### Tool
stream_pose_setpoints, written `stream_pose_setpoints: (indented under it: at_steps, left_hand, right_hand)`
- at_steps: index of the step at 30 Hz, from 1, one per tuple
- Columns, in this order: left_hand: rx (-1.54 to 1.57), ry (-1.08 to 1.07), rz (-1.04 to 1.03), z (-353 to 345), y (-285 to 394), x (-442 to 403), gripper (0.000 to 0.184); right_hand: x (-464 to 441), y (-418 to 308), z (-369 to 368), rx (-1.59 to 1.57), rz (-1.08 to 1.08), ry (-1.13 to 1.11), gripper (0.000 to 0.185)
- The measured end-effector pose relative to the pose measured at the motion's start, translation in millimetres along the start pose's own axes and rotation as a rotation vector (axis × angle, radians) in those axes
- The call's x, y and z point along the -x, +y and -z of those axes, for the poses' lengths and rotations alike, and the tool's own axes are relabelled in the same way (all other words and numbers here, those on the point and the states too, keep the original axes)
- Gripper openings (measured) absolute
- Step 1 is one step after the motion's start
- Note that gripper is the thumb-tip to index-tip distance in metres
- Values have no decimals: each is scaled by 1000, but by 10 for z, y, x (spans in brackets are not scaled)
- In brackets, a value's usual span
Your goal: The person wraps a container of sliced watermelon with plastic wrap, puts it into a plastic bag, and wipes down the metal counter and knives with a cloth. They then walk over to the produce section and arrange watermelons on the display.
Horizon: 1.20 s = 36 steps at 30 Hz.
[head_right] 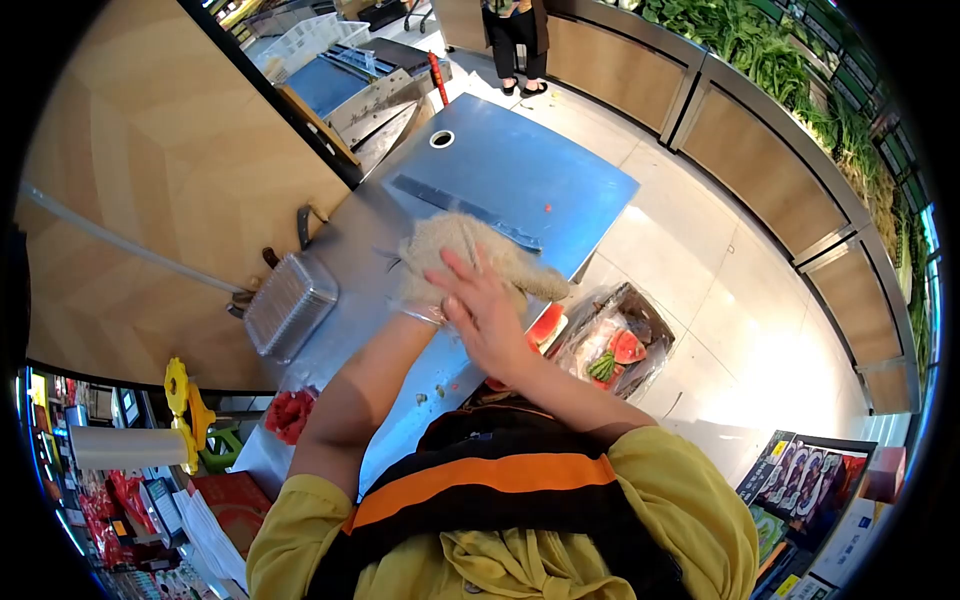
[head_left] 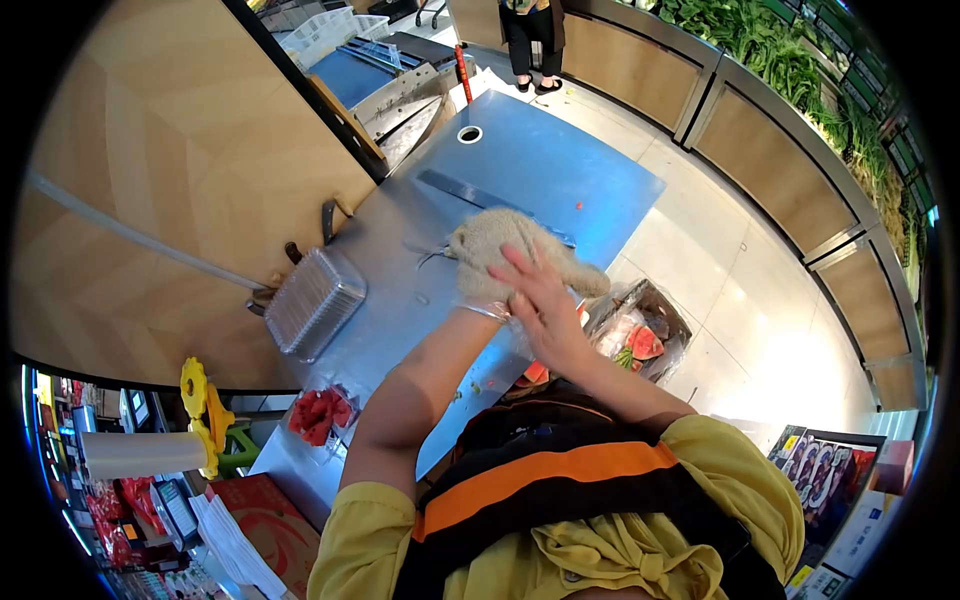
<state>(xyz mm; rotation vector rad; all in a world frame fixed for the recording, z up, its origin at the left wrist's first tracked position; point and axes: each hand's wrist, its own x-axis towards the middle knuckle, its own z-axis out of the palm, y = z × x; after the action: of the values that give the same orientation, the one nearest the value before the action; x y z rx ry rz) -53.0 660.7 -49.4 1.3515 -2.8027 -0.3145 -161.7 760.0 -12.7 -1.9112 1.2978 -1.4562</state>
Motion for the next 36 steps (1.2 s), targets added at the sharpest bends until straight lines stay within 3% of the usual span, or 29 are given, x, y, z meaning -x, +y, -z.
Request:
stream_pose_setpoints:
  at_steps: [1,3,5,7,9,12,16,18,23,24,25,26,27,28,30,32,34,36]
  left_hand:
    - [-2,3,-4,143,39,6,63]
    - [-262,762,4,387,97,15,69]
    - [-245,722,75,574,54,-66,73]
    - [-224,675,152,729,90,-56,77]
    - [-169,658,156,843,175,26,79]
    - [-186,709,117,839,210,73,91]
    - [-241,773,139,800,303,189,85]
    - [-113,651,267,942,367,239,93]
    - [-187,694,169,790,559,277,90]
    - [-186,673,109,704,610,266,90]
    - [-191,667,117,615,605,235,90]
    - [-413,663,225,549,570,172,91]
    - [-632,650,330,500,525,138,92]
    - [-634,648,331,525,506,147,92]
    - [-179,777,248,597,466,159,101]
    - [-136,676,296,771,526,334,103]
    - [-94,575,343,851,440,441,105]
    - [550,729,241,893,273,474,108]
  right_hand:
    - [95,-71,22,-88,-27,-45,29]
    - [254,-53,69,-178,-50,-87,31]
    - [471,271,212,-939,-542,-431,40]
    - [533,594,464,-1602,-477,-271,51]
    - [133,-5,879,-1741,-669,143,57]
    - [436,121,666,-1520,-674,104,54]
    - [424,233,541,-1305,-643,25,51]
    - [165,309,640,-1211,-559,83,49]
    - [-127,169,327,-938,-428,323,46]
    - [-275,-114,352,-361,-293,227,41]
    - [-381,-138,323,-122,-177,159,35]
    - [-489,-162,294,115,-51,123,30]
    - [-454,-103,246,108,-51,125,30]
    - [-402,-62,234,190,-64,50,29]
    - [-340,1,272,277,-64,-34,27]
    - [-311,-6,290,492,14,-129,40]
    - [-346,-30,364,523,60,-143,39]
    - [-419,-123,453,578,120,-148,38]
